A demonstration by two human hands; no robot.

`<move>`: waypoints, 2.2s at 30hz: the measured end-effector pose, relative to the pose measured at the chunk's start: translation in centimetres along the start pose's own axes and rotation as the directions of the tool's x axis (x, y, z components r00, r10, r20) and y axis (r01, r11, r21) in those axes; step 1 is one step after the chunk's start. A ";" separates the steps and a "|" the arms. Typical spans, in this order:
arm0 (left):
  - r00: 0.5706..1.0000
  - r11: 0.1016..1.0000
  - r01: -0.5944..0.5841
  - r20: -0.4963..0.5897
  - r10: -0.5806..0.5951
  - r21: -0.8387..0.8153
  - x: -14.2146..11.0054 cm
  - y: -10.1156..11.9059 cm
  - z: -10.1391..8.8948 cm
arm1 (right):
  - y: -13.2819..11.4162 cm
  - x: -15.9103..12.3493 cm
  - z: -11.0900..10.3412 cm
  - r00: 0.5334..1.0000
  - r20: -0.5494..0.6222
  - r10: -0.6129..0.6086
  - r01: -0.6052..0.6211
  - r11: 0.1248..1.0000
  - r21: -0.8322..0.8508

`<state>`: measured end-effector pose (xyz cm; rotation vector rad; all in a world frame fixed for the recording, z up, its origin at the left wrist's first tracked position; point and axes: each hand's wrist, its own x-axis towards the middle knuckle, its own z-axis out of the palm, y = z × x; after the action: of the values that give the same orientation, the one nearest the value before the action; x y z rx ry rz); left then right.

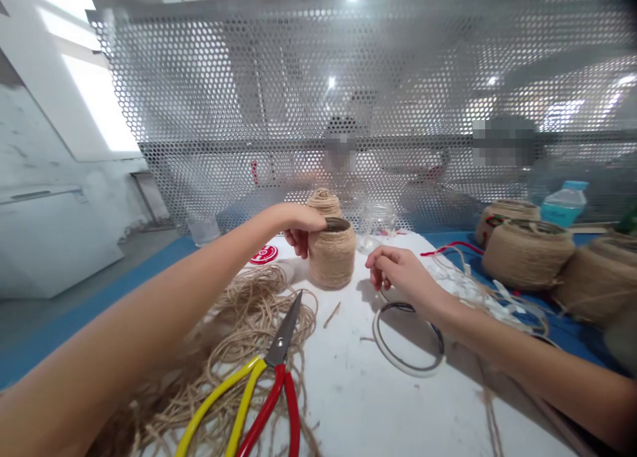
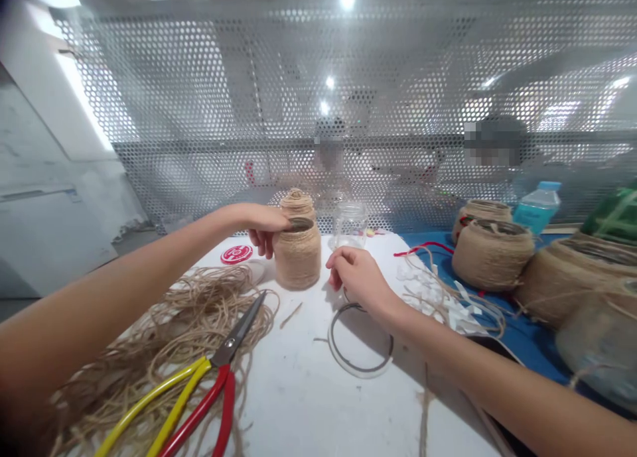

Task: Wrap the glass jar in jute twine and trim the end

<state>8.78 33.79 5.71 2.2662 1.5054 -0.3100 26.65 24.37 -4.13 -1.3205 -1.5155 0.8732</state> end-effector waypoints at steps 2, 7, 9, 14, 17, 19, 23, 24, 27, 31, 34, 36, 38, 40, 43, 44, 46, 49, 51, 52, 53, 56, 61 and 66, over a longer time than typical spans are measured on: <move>0.999 1.000 0.022 0.027 -0.022 0.022 -0.3 0.0 0.0 | 0.1 0.0 0.0 0.999 -0.028 -0.043 0.042 0.999 -0.023; 0.822 0.910 -0.090 -0.485 0.298 0.406 -3.5 0.9 0.6 | -0.2 -0.5 -0.1 0.970 -0.129 -0.204 0.189 0.975 -0.117; 0.784 0.850 -0.207 -0.436 0.441 0.485 -4.5 1.3 1.1 | -0.3 -0.7 -0.1 0.955 -0.120 -0.273 0.249 0.951 -0.182; 0.843 0.812 -0.253 -0.293 0.452 0.526 -4.6 1.7 2.3 | -0.2 -1.3 0.1 0.933 -0.088 -0.350 0.303 0.892 -0.336; 0.817 0.853 -0.172 -0.412 0.403 0.493 -4.1 2.0 2.9 | -0.3 -1.6 0.2 0.911 -0.069 -0.407 0.334 0.824 -0.458; 0.785 0.867 -0.131 -0.484 0.387 0.480 -3.9 2.4 3.2 | -0.3 -1.8 0.2 0.904 -0.053 -0.425 0.342 0.791 -0.506; 0.785 0.881 -0.096 -0.508 0.354 0.464 -4.1 3.4 3.6 | -0.2 -1.8 0.1 0.897 -0.047 -0.440 0.341 0.755 -0.560; 0.790 0.881 -0.083 -0.508 0.343 0.465 -4.1 3.6 3.7 | -0.1 -1.7 0.1 0.896 -0.050 -0.442 0.338 0.749 -0.570; 0.786 0.879 -0.044 -0.527 0.324 0.474 -4.1 3.9 4.1 | 0.1 -1.7 0.0 0.894 -0.058 -0.444 0.329 0.739 -0.588; 0.765 0.873 -0.040 -0.547 0.340 0.487 -3.9 3.8 4.7 | 0.0 -1.6 0.0 0.892 -0.068 -0.447 0.327 0.742 -0.585; 0.752 0.866 -0.023 -0.562 0.345 0.500 -4.6 3.8 5.5 | -1.2 -1.5 -0.4 0.872 -0.111 -0.476 0.348 0.765 -0.541; 0.689 0.850 -0.023 -0.608 0.395 0.526 -5.5 3.7 5.8 | -2.6 -1.6 -0.9 0.846 -0.159 -0.508 0.374 0.780 -0.501; 0.613 0.832 -0.025 -0.649 0.451 0.554 -6.8 3.6 6.1 | -4.3 -1.7 -1.6 0.828 -0.179 -0.531 0.389 0.776 -0.497; 0.630 0.825 -0.007 -0.638 0.443 0.566 -8.3 3.2 6.3 | -5.9 -2.1 -2.3 0.799 -0.200 -0.567 0.418 0.763 -0.493; 0.831 0.831 0.037 -0.479 0.283 0.555 -10.3 2.2 7.2 | -8.0 -2.9 -3.3 0.763 -0.182 -0.620 0.475 0.729 -0.492; 0.874 0.824 0.037 -0.418 0.248 0.565 -10.8 1.7 7.7 | -8.6 -3.3 -3.5 0.753 -0.171 -0.635 0.494 0.718 -0.491; 0.906 0.809 0.060 -0.372 0.202 0.584 -11.7 0.8 8.6 | -9.5 -4.0 -3.9 0.745 -0.135 -0.653 0.521 0.696 -0.493; 0.937 0.799 0.061 -0.310 0.161 0.598 -13.0 -0.4 9.8 | -10.2 -4.8 -4.5 0.798 -0.046 -0.601 0.506 0.710 -0.489; 0.949 0.812 0.051 -0.283 0.143 0.582 -14.0 -0.9 10.5 | -10.3 -5.0 -5.0 0.870 0.093 -0.484 0.473 0.767 -0.434; 0.954 0.819 0.040 -0.266 0.139 0.573 -14.4 -1.1 10.9 | -10.1 -5.2 -5.3 0.895 0.199 -0.400 0.447 0.802 -0.396; 0.956 0.826 0.033 -0.259 0.138 0.563 -14.9 -1.2 11.4 | -9.8 -5.4 -5.7 0.895 0.326 -0.305 0.416 0.835 -0.361; 0.947 0.848 0.063 -0.301 0.117 0.527 -16.2 -1.2 13.1 | -8.1 -6.5 -6.6 0.798 0.600 -0.060 0.338 0.869 -0.362; 0.929 0.892 0.099 -0.362 0.076 0.441 -17.3 -1.7 13.8 | -4.9 -10.0 -6.6 0.765 0.644 -0.029 0.361 0.847 -0.391; 0.873 0.932 0.170 -0.487 0.009 0.321 -13.5 -5.2 9.4 | -3.7 -12.5 -5.5 0.796 0.597 -0.104 0.465 0.736 -0.492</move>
<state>-1.01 20.23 1.54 2.7149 1.9271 -0.0321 30.68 11.12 -1.20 -1.2565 -2.5592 0.5544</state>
